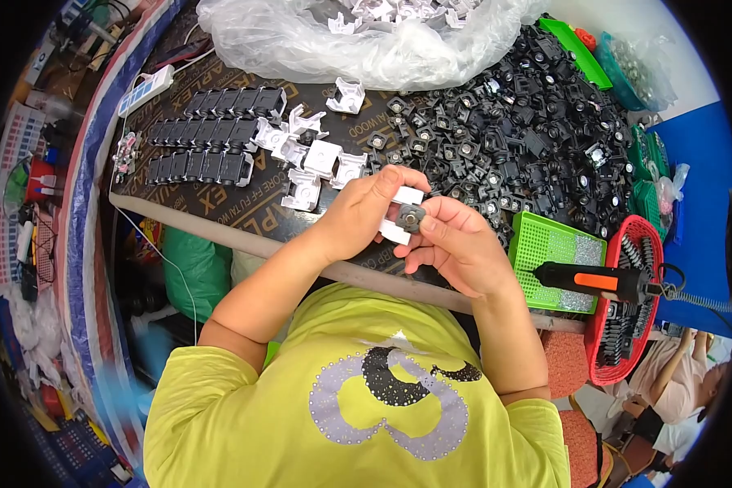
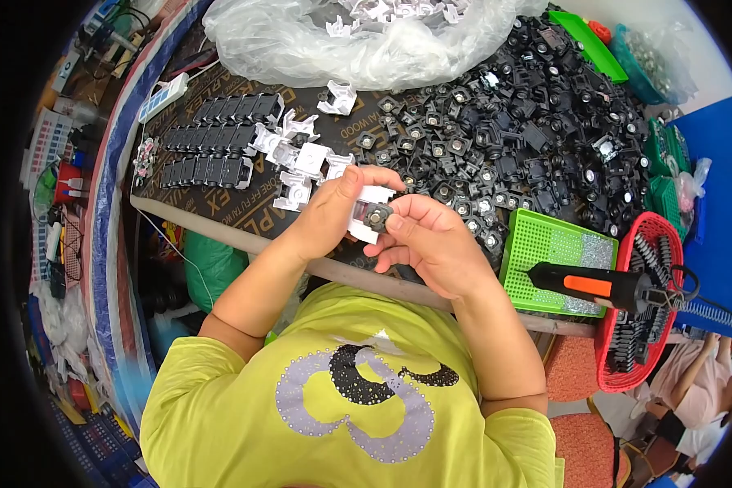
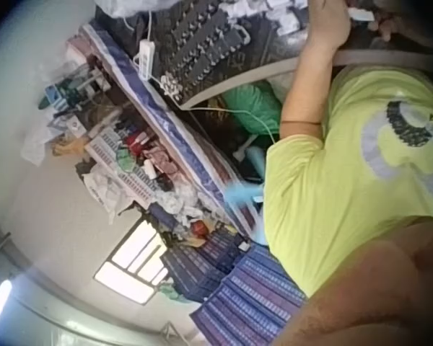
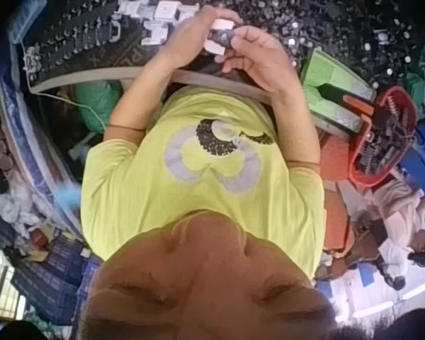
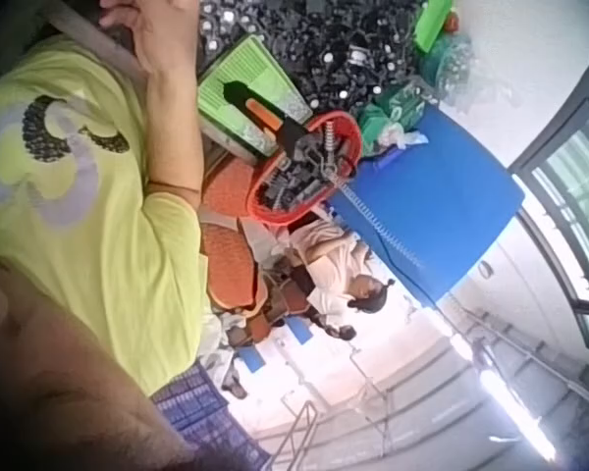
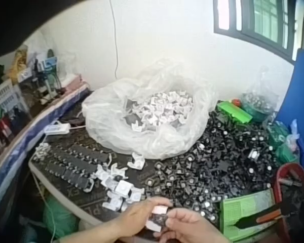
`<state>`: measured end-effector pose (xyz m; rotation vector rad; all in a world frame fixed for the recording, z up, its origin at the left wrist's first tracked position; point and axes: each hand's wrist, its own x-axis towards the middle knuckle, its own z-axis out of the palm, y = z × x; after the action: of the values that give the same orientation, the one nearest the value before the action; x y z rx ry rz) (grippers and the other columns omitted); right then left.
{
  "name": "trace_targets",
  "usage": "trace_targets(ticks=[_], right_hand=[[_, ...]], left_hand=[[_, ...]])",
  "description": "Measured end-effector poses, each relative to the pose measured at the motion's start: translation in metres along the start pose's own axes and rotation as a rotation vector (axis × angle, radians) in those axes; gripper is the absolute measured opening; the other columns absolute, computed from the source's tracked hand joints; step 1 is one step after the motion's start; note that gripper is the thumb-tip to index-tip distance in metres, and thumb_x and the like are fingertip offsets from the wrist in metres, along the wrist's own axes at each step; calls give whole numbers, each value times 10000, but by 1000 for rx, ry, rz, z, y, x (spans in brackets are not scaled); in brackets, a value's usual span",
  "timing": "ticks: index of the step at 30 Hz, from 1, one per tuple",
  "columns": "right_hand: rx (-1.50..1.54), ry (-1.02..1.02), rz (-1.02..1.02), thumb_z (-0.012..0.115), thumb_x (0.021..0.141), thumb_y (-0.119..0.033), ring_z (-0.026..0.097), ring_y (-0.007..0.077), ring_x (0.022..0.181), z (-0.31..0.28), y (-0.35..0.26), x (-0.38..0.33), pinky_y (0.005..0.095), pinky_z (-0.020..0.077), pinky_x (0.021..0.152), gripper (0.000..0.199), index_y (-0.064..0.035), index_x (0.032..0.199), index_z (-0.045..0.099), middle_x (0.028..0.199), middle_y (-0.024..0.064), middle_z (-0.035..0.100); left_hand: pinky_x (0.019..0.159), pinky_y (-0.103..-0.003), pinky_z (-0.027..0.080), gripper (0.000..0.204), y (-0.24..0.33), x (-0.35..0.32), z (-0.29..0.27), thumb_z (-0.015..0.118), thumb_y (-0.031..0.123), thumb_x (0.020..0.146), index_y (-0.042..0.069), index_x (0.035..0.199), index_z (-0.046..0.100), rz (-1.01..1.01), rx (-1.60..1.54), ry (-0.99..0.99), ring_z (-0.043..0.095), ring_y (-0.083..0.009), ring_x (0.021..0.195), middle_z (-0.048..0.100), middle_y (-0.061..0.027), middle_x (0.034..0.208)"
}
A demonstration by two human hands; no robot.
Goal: The person assembles small electronic fan components by hand, inserting them into white plastic housings.
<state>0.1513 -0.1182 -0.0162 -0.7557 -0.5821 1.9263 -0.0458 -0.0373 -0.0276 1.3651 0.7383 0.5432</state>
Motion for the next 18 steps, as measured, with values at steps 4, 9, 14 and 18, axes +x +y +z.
trace_targets(ticks=[4, 9, 14, 18], right_hand=[[19, 11, 19, 645, 1064, -112, 768, 250, 855, 1, 2, 1, 345, 632, 647, 116, -10, 1115, 622, 994, 93, 705], [65, 43, 29, 674, 1042, -85, 777, 247, 797, 5, 13, 3, 311, 618, 560, 98, -18, 1079, 612, 939, 73, 694], [-188, 106, 153, 753, 990, -86, 745, 202, 708, 5, 13, 9, 271, 581, 555, 133, -24, 1004, 636, 870, 70, 711], [-1274, 487, -543, 806, 850, -37, 720, 209, 716, -8, 3, 40, 352, 580, 653, 155, -38, 980, 721, 892, 119, 723]], left_hand=[[957, -327, 521, 763, 4, -3, 4, 223, 584, 1153, -22, 1237, 678, 129, 86, 2, 654, -186, 1049, 707, -98, 1140], [913, -343, 516, 674, 5, -12, 11, 263, 495, 1171, -45, 1214, 663, 332, 301, 147, 657, -220, 1005, 708, -130, 1115], [806, -378, 533, 435, 16, -36, -9, 559, 406, 1075, 17, 1229, 677, 295, 524, 111, 685, -292, 916, 714, -154, 1075], [711, -405, 545, 398, 26, -58, -29, 757, 362, 921, 87, 1203, 696, 206, 1073, 100, 692, -318, 839, 652, -114, 961]])
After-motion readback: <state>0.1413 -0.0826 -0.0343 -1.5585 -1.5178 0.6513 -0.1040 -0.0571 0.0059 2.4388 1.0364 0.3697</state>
